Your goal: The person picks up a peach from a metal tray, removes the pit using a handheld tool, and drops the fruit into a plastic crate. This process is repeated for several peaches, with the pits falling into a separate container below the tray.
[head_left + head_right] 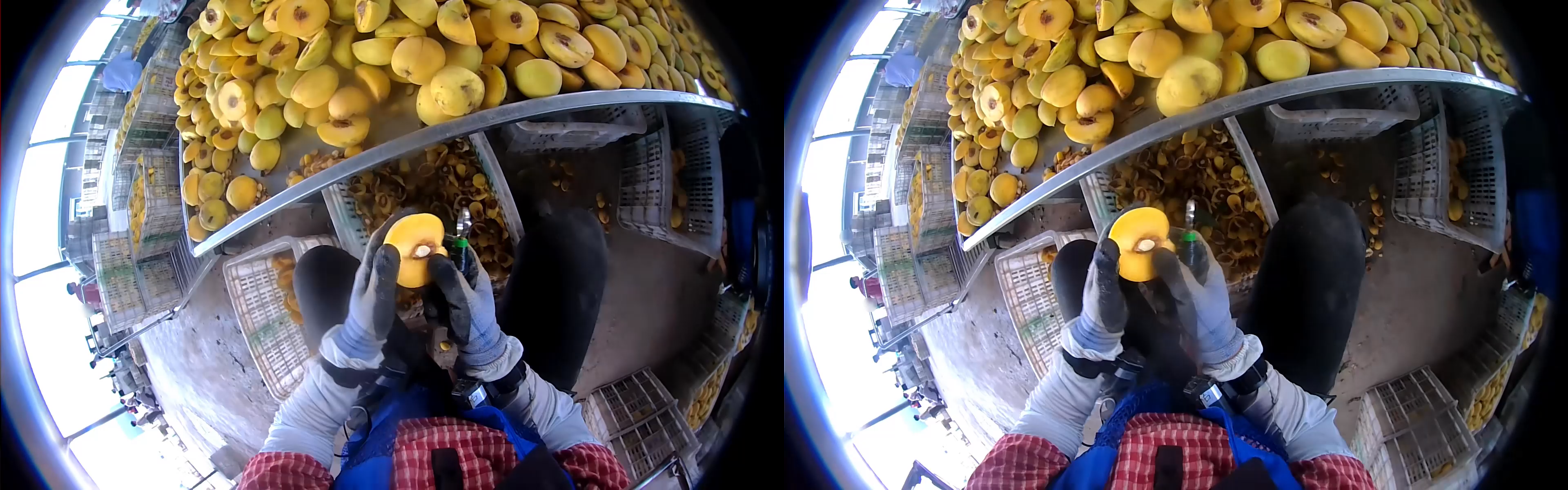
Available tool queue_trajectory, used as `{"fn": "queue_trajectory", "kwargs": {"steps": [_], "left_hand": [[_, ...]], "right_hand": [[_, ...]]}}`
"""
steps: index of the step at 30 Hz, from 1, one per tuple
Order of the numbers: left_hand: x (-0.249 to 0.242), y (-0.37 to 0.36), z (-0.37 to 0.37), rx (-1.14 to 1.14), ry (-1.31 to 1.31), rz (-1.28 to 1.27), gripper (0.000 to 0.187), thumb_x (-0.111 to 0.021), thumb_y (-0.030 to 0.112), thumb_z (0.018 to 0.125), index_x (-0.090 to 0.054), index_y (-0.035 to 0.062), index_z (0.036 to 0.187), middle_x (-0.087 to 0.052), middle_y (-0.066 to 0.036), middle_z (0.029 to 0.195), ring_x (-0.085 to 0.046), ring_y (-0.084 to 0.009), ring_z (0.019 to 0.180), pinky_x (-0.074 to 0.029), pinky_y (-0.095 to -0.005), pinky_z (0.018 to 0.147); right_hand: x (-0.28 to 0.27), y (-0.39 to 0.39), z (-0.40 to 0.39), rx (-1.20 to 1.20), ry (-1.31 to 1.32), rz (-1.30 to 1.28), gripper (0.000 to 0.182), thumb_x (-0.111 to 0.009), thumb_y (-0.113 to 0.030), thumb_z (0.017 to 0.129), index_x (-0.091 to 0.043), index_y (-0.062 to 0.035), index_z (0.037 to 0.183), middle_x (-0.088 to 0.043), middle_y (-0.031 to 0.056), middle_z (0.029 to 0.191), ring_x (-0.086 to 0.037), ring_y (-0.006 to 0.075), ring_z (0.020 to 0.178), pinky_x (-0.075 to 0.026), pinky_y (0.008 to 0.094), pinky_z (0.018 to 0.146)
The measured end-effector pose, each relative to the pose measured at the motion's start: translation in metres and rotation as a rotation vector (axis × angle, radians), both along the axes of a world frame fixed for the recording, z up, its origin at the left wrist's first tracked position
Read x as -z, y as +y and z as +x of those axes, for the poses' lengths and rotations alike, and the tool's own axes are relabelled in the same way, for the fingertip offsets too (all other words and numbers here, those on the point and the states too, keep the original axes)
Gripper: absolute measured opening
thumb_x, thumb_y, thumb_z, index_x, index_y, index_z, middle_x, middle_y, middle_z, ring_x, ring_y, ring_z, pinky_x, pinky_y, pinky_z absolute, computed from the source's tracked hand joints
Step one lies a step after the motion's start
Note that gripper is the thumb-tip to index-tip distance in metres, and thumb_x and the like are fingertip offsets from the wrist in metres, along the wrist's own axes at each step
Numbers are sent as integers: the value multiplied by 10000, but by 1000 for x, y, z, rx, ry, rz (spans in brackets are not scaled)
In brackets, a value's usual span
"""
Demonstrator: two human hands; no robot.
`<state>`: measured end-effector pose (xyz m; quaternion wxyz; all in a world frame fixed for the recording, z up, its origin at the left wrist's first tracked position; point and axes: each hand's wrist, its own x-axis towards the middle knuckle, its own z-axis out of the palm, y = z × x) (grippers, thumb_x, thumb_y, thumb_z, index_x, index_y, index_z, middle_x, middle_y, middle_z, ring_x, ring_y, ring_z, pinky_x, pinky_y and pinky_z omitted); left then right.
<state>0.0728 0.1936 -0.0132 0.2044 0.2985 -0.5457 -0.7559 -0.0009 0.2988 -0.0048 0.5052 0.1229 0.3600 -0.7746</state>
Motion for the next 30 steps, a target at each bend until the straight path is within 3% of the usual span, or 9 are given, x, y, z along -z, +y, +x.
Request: {"fn": "queue_trajectory", "kwargs": {"steps": [7,9,14,15,21,23,25,26,30], "left_hand": [[-3,13,22,-152,-126,-100,450,-444,367,977,-505,-18,1203,-597,-108,1091,-588,-172,940,-468,-278,853],[-2,18,24,-56,-155,-373,359,-494,257,973,-500,-14,1208,-587,-105,1086,-569,-157,940,-450,-280,861],[-2,37,29,-170,-66,-229,304,-521,173,946,-500,-6,1191,-585,-98,1069,-549,-146,963,-431,-281,884],[-7,40,29,-75,-119,-534,302,-506,182,951,-502,-7,1185,-594,-109,1062,-559,-159,965,-440,-294,881],[5,50,37,-377,-134,-63,391,-457,325,984,-501,-12,1178,-595,-112,1048,-569,-178,952,-450,-298,866],[-2,51,38,-377,-100,-218,378,-456,324,987,-516,-9,1156,-592,-101,1034,-562,-168,940,-448,-285,851],[-11,52,36,-365,-144,-300,355,-444,313,994,-530,-3,1130,-585,-81,1014,-553,-147,927,-446,-271,828],[-13,54,35,-352,-187,-322,343,-436,306,999,-538,0,1116,-580,-69,1003,-547,-134,919,-445,-264,815],[-6,62,36,-443,-138,-338,354,-472,297,981,-516,-11,1149,-588,-103,1045,-556,-166,941,-445,-284,850]], "right_hand": [[16,4,10,-59,1153,226,209,-583,-112,900,-515,-44,1085,-527,32,699,-521,93,560,-429,229,503],[-2,10,12,-175,744,289,217,-621,-90,842,-547,-23,1034,-557,77,728,-592,186,640,-481,292,600],[11,20,25,-88,1340,408,205,-668,-84,769,-574,-21,940,-593,105,737,-597,201,648,-480,308,618],[15,23,29,-40,1509,411,197,-673,-91,763,-576,-23,920,-590,101,721,-598,206,639,-480,311,612],[0,31,30,-87,796,285,95,-615,-58,858,-549,-17,912,-599,36,700,-589,75,573,-454,245,507],[3,33,38,-95,615,141,131,-596,-99,876,-525,-14,946,-601,88,704,-616,163,577,-465,288,524],[4,38,45,-166,1350,288,169,-567,-145,894,-512,-9,978,-597,158,728,-621,289,624,-470,348,554],[0,40,48,-234,1278,339,184,-540,-161,902,-515,-1,989,-588,210,763,-599,382,692,-463,394,587],[2,40,54,-209,1197,329,188,-530,-148,904,-517,8,1008,-595,208,768,-606,377,687,-463,404,592]]}}
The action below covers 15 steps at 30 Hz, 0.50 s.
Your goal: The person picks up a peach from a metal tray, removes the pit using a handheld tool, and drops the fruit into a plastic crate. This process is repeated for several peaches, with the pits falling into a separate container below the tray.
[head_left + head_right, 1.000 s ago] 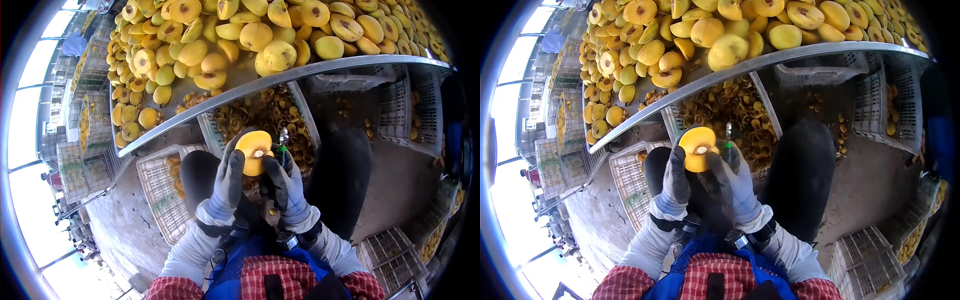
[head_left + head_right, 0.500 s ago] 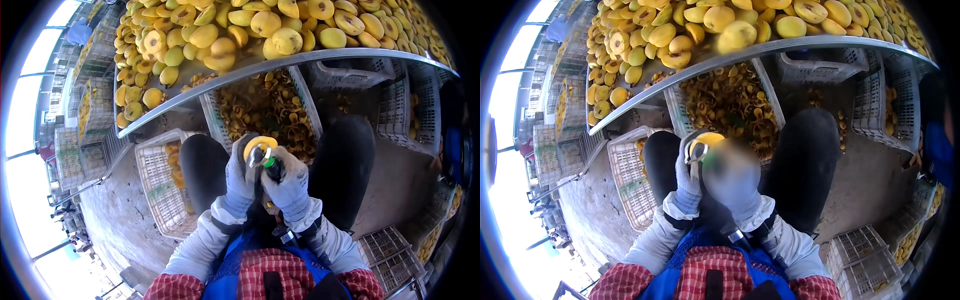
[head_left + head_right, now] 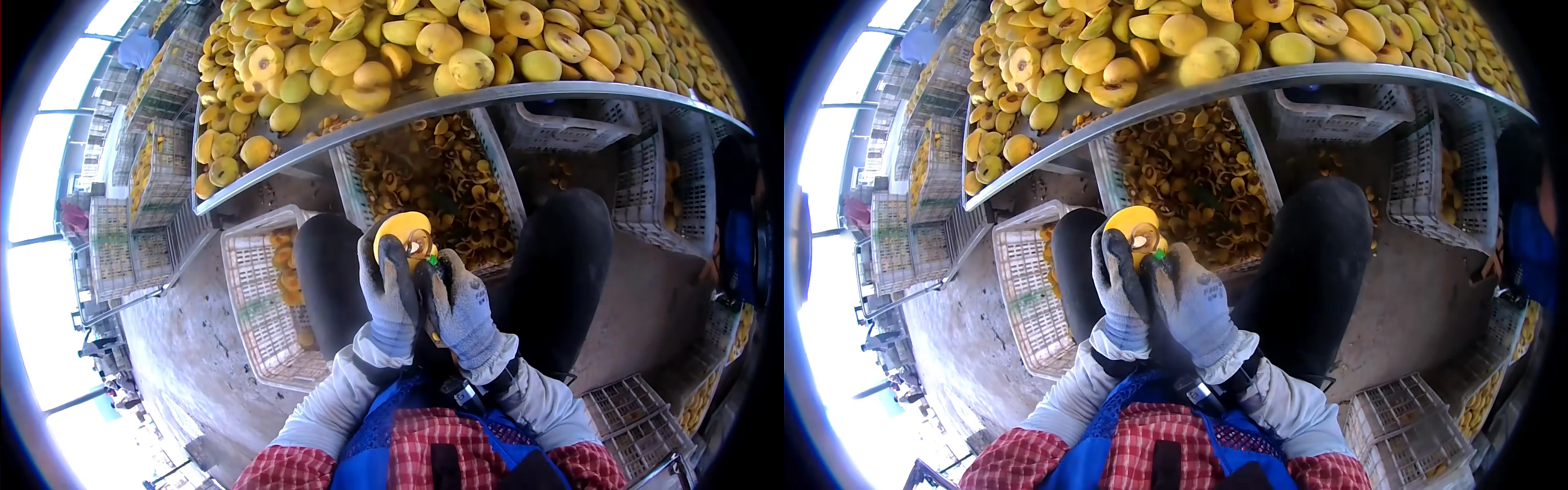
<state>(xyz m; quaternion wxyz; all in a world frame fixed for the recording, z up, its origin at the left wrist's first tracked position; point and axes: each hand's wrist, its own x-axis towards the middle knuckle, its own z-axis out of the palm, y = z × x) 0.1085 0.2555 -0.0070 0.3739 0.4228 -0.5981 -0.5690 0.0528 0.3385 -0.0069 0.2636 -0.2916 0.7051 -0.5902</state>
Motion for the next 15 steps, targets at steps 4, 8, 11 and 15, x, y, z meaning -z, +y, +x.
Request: {"fn": "queue_trajectory", "kwargs": {"steps": [4,8,11,15], "left_hand": [[4,3,1,19,42,-7,366,-457,335,988,-525,15,1151,-577,-62,1021,-545,-118,911,-446,-239,803],[3,-1,6,133,106,36,378,-471,326,983,-515,8,1184,-589,-66,1031,-558,-115,895,-455,-239,794],[21,-17,20,310,48,163,424,-492,358,969,-512,-2,1194,-608,-67,1009,-571,-120,886,-459,-244,804],[1,-25,11,378,189,733,462,-511,434,941,-537,18,1138,-615,-63,952,-575,-141,884,-470,-266,800]], "right_hand": [[1,2,7,-4,-20,-62,195,-534,-153,906,-522,5,1019,-600,200,764,-603,374,678,-468,408,600],[23,11,10,-210,-176,-114,241,-524,-250,934,-528,-15,987,-578,109,697,-549,272,557,-428,344,511],[7,18,-7,-457,-1171,-231,397,-449,-437,952,-531,-49,946,-512,18,641,-455,133,472,-333,255,415],[19,11,8,-575,-2204,-637,507,-394,-560,940,-517,-72,878,-416,-16,536,-349,57,341,-287,206,292]]}}
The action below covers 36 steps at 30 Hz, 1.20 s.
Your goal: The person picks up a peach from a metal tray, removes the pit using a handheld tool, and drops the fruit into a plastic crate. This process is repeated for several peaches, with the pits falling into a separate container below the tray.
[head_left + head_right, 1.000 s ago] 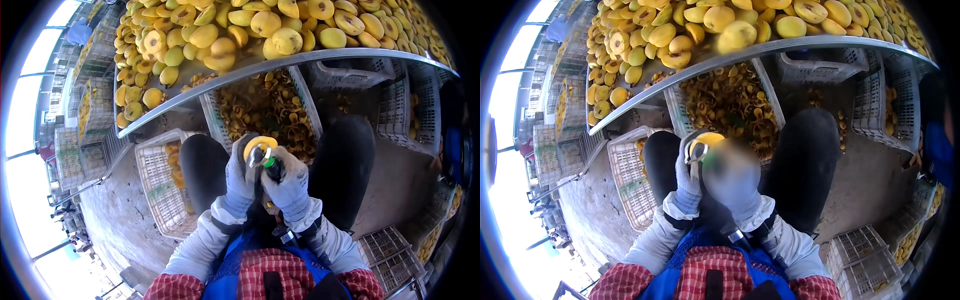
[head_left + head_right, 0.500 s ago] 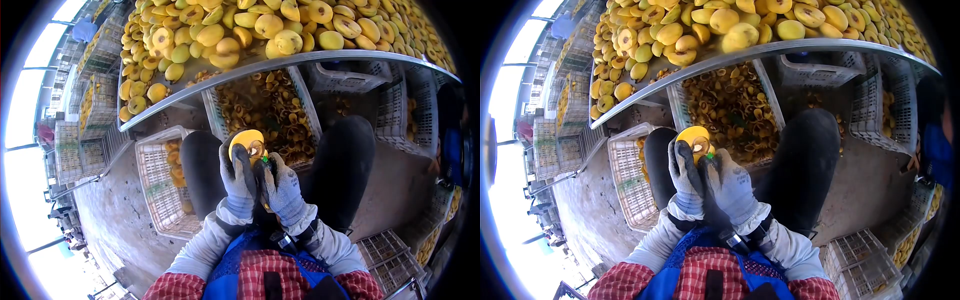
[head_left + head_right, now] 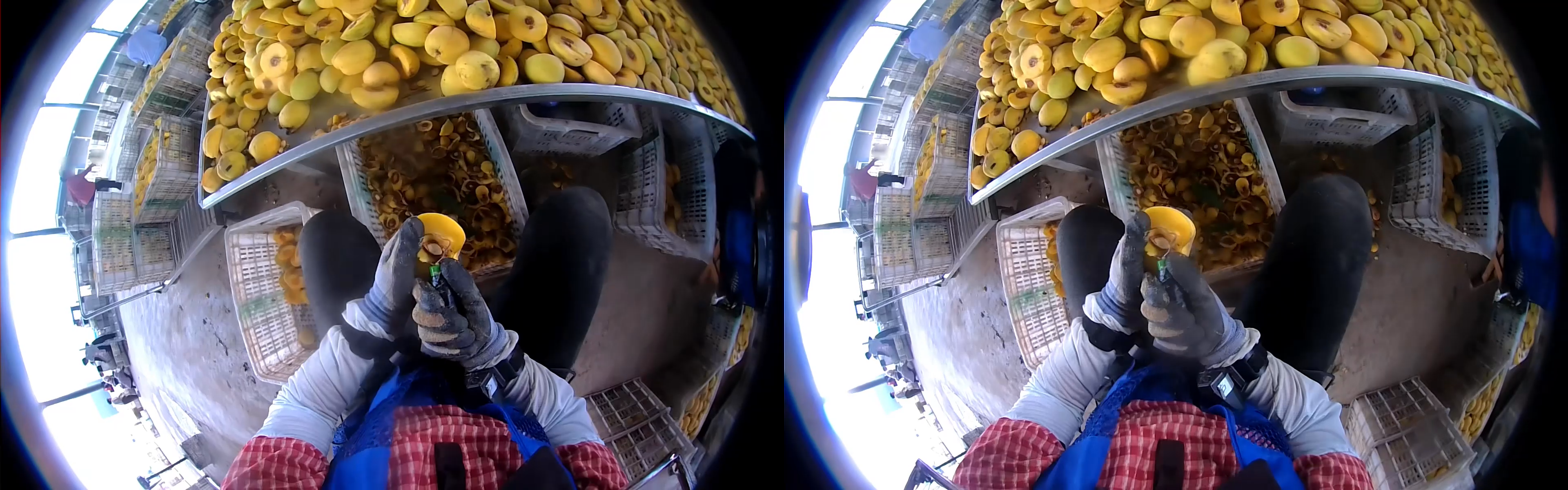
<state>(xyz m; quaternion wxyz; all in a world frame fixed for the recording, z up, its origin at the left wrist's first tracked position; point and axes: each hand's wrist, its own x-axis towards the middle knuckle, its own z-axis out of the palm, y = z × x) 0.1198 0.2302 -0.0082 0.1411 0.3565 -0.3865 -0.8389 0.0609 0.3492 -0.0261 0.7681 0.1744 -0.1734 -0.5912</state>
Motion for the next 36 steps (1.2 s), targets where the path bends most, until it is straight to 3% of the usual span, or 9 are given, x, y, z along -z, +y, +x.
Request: {"fn": "queue_trajectory", "kwargs": {"steps": [3,5,7,8,10,16,20,32,36], "left_hand": [[0,15,-6,-307,114,254,509,-521,498,916,-529,39,1134,-623,-75,944,-598,-170,839,-493,-281,759],[-5,-13,26,-416,-139,51,507,-545,484,907,-518,29,1127,-614,-113,958,-606,-213,848,-505,-313,713],[24,-71,77,-627,-177,-570,463,-620,358,880,-509,-7,1142,-606,-162,997,-603,-273,905,-493,-332,757],[7,-91,87,-743,-172,-604,451,-652,288,862,-505,-17,1161,-603,-191,1015,-598,-309,940,-481,-357,825],[11,-153,139,-142,-901,-1531,407,-678,227,844,-547,16,1167,-611,-189,1054,-622,-263,906,-493,-329,788],[-46,-237,4,103,-923,-1499,444,-687,311,801,-589,35,1135,-600,-167,1070,-618,-294,966,-480,-382,830],[14,-316,-44,313,-1249,-1704,692,-711,425,730,-436,112,1283,-492,-219,1218,-551,-373,1082,-464,-451,891],[9,-321,-25,783,-1003,-1618,794,-741,440,681,-386,185,1344,-474,-181,1241,-526,-357,1118,-454,-433,912],[17,-324,-26,636,-776,-1663,647,-769,340,684,-501,149,1241,-548,-176,1136,-562,-325,1049,-471,-393,880]], "right_hand": [[7,1,-6,113,58,-132,559,-336,-582,948,-546,-65,967,-441,-8,598,-372,71,414,-313,216,370],[7,1,-14,116,122,8,532,-352,-558,955,-541,-61,934,-420,-11,574,-339,70,380,-288,209,339],[20,1,-12,65,246,86,512,-374,-543,955,-538,-60,913,-407,-13,559,-321,72,364,-267,207,321],[24,1,-11,34,306,134,502,-385,-535,955,-537,-59,903,-400,-14,551,-311,73,356,-257,206,312],[21,-3,-14,4,390,150,487,-401,-512,959,-536,-49,888,-406,-7,544,-329,80,353,-254,206,304],[12,-20,-18,-81,729,382,489,-399,-478,972,-536,-12,915,-444,17,529,-364,98,350,-279,221,310],[5,-21,-29,-55,868,495,478,-425,-481,962,-533,-18,913,-449,18,514,-377,99,351,-283,231,312],[11,-29,-39,35,930,571,398,-539,-480,913,-550,-83,890,-490,20,583,-418,105,412,-314,224,356],[16,-30,-36,95,957,581,377,-546,-458,917,-549,-82,887,-488,5,582,-411,92,414,-313,220,361]]}}
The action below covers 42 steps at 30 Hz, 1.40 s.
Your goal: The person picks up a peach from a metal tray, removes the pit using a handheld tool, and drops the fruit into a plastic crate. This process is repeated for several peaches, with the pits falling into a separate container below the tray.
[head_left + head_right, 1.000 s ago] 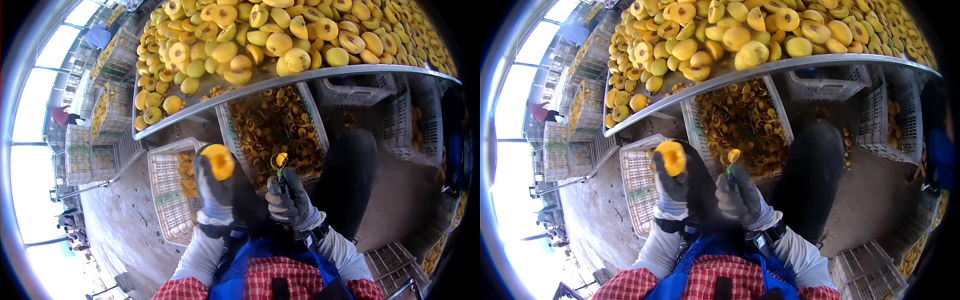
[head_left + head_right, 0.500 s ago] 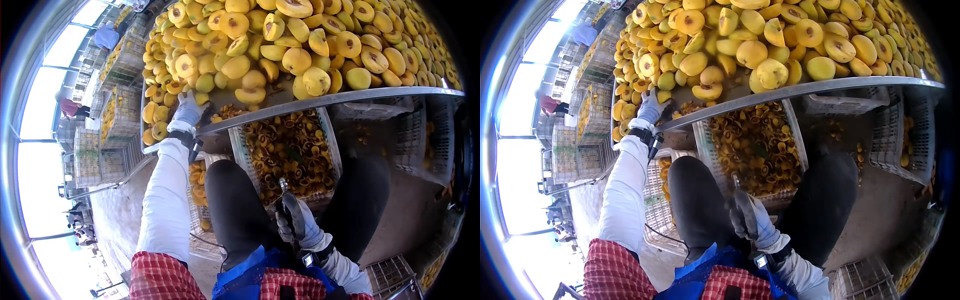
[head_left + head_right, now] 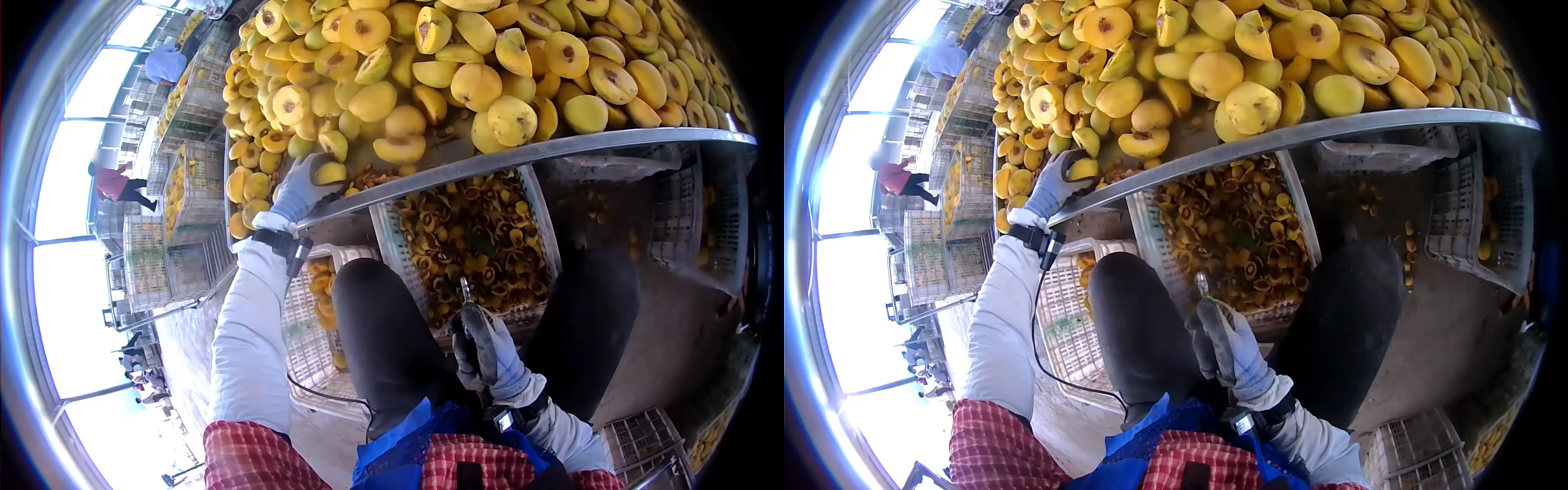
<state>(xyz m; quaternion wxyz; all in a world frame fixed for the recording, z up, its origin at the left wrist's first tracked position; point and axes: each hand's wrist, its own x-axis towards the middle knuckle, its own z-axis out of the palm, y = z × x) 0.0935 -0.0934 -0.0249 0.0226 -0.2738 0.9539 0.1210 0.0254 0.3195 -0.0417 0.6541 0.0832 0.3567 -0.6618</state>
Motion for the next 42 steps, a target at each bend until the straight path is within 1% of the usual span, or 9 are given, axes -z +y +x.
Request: {"fn": "queue_trajectory", "kwargs": {"steps": [2,5,10,22,25,27,33,37,42], "left_hand": [[3,16,8,-289,430,696,522,-744,292,784,-521,73,1204,-595,-91,1061,-587,-175,979,-507,-283,780],[-43,105,1,-271,717,885,419,-610,261,893,-497,19,1216,-592,-99,1090,-580,-156,1002,-507,-265,792],[-17,214,21,-482,728,1542,623,-401,517,947,-484,-23,1246,-586,-134,1146,-594,-215,1020,-483,-323,894],[-16,304,18,-587,859,1080,363,-496,281,969,-582,-43,1109,-641,-99,1000,-602,-146,901,-484,-265,798],[-33,317,10,-503,886,1009,351,-492,265,970,-583,-51,1093,-643,-101,986,-594,-140,888,-479,-264,792],[-29,318,10,-457,864,968,331,-488,243,970,-584,-52,1086,-643,-103,981,-592,-138,877,-478,-264,785],[-14,319,23,-169,858,695,317,-488,266,969,-601,-26,1021,-640,-57,889,-578,-114,779,-466,-254,691],[-21,321,36,-675,634,1331,421,-517,420,944,-626,15,979,-588,8,758,-527,-64,662,-420,-205,595],[-16,319,46,-784,809,1679,469,-533,460,925,-583,8,1041,-601,-34,783,-561,-116,678,-467,-260,648]], "right_hand": [[-2,0,-2,56,21,18,367,-551,-446,918,-547,-81,886,-486,-2,581,-408,87,414,-314,217,366],[-14,-6,-12,141,85,20,293,-554,-366,934,-541,-78,887,-478,-14,593,-411,71,424,-315,214,372],[-32,-23,-16,-50,1050,-101,244,-610,-127,867,-518,7,1049,-605,182,746,-632,341,677,-475,374,591],[-27,2,17,88,1108,-140,238,-501,-144,908,-496,31,1068,-600,225,801,-616,377,725,-472,393,616],[-24,12,24,90,1240,-168,289,-484,-96,931,-474,69,1168,-616,149,890,-597,206,758,-483,301,698],[13,15,41,132,1336,-199,266,-501,-100,912,-493,48,1133,-593,148,815,-587,273,690,-471,348,634],[-36,30,24,-156,87,-99,243,-492,-225,949,-545,-7,1044,-540,47,714,-522,189,566,-428,290,520],[-15,26,35,-190,-899,-725,415,-460,-459,954,-553,-55,928,-485,-4,627,-442,106,468,-348,223,418],[-10,24,46,-234,-1018,-630,552,-410,-597,915,-498,-56,847,-441,3,546,-391,90,369,-315,219,318]]}}
